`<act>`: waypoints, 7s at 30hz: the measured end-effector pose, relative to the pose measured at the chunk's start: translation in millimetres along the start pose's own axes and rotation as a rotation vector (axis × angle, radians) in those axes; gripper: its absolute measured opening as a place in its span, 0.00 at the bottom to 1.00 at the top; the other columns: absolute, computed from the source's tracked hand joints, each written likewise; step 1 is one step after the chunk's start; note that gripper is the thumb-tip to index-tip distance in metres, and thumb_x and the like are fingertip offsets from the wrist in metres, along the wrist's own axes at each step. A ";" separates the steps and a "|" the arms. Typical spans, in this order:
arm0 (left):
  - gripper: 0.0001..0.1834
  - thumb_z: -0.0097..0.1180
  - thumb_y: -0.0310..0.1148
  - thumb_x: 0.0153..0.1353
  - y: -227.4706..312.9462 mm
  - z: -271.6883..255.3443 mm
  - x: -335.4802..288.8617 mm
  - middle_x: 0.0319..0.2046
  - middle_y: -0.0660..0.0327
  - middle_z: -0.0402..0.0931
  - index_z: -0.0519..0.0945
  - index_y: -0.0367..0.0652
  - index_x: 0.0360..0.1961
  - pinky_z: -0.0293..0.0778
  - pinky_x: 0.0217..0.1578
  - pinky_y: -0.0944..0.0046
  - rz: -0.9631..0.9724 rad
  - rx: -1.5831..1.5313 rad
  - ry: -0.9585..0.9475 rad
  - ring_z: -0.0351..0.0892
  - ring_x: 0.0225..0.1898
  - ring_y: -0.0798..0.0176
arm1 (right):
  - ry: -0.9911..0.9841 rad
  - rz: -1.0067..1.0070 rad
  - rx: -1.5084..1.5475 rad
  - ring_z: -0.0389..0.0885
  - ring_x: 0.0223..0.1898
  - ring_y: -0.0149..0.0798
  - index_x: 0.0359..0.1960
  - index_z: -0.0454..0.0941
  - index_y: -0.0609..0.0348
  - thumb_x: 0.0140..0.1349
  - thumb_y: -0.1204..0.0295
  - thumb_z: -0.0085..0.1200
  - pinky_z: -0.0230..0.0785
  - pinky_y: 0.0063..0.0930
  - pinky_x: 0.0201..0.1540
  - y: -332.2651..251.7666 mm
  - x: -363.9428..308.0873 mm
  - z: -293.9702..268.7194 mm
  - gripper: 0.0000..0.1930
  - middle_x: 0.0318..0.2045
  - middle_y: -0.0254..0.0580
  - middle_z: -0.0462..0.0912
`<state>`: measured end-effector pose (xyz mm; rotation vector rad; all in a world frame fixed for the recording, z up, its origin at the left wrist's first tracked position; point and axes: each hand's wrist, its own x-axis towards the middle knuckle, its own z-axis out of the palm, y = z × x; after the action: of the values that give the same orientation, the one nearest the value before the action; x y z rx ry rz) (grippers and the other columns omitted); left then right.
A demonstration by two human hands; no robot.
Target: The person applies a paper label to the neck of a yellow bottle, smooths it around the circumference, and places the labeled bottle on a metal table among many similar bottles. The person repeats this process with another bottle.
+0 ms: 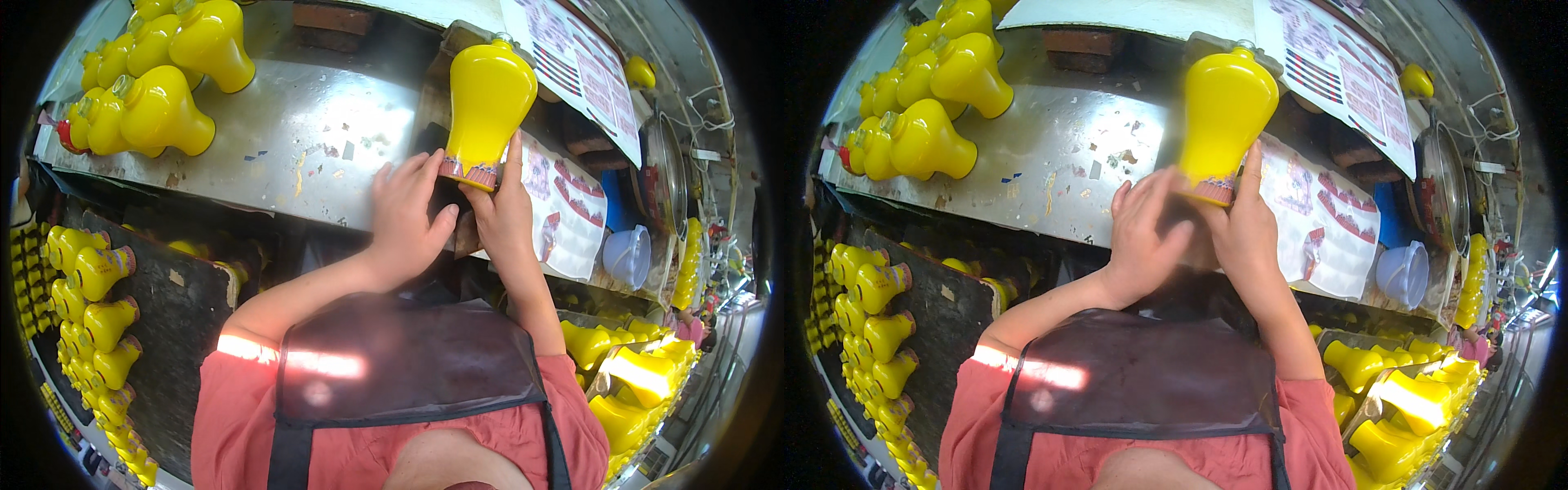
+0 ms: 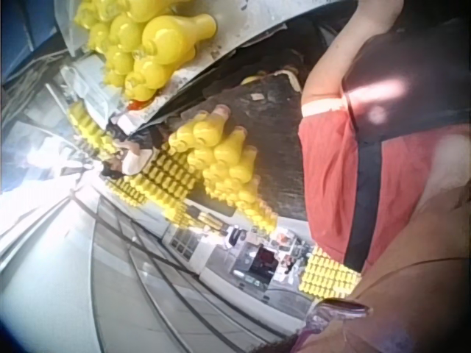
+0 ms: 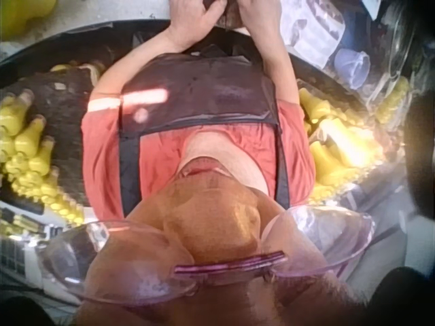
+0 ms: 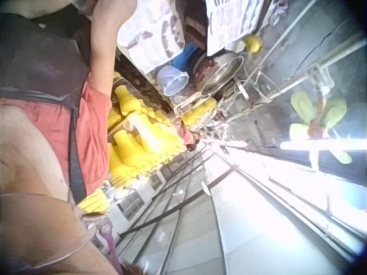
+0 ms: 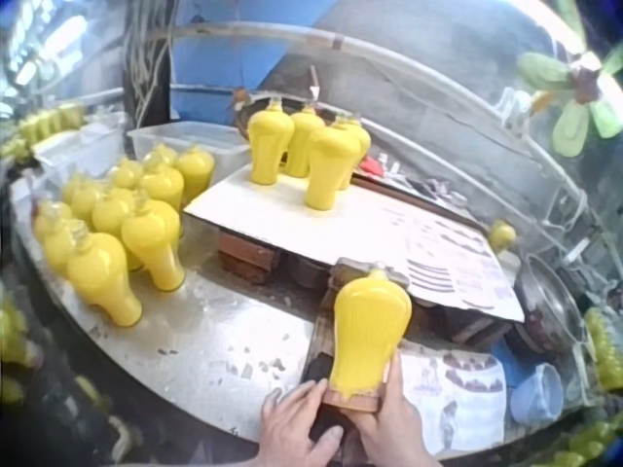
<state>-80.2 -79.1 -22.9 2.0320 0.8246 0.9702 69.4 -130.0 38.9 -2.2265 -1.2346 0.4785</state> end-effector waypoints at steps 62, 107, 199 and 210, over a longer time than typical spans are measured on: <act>0.40 0.72 0.27 0.46 4.0 3.9 52.7 0.64 0.43 0.68 0.77 0.48 0.66 0.71 0.58 0.42 0.393 0.154 0.120 0.73 0.59 0.37 | -0.083 -0.175 -0.241 0.87 0.39 0.61 0.78 0.55 0.56 0.60 0.64 0.70 0.77 0.46 0.41 -0.8 -1.6 -33.8 0.47 0.35 0.58 0.87; 0.39 0.70 0.31 0.57 -2.7 0.5 57.9 0.59 0.58 0.69 0.64 0.39 0.68 0.69 0.60 0.62 -0.270 -0.460 -0.137 0.71 0.54 0.65 | -0.034 0.040 0.546 0.70 0.31 0.18 0.38 0.80 0.62 0.73 0.69 0.58 0.64 0.16 0.34 52.9 6.8 -4.1 0.09 0.30 0.25 0.79; 0.32 0.62 0.38 0.66 -14.1 7.6 54.6 0.63 0.47 0.68 0.68 0.40 0.68 0.70 0.61 0.51 -0.011 -0.211 -0.042 0.71 0.62 0.46 | -0.091 -0.033 0.462 0.85 0.34 0.33 0.71 0.71 0.49 0.71 0.57 0.56 0.77 0.29 0.42 36.1 14.3 -1.7 0.29 0.38 0.44 0.87; 0.32 0.59 0.36 0.69 -20.2 7.1 54.2 0.62 0.55 0.68 0.66 0.41 0.71 0.72 0.50 0.62 0.049 -0.159 -0.044 0.71 0.49 0.61 | -0.149 0.042 0.415 0.84 0.35 0.43 0.71 0.69 0.62 0.72 0.68 0.48 0.76 0.35 0.45 40.3 -31.7 -6.8 0.26 0.32 0.50 0.84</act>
<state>-51.4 -28.5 -23.0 1.9378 0.6558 0.9831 83.4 -176.4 21.0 -1.8924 -1.0474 0.8466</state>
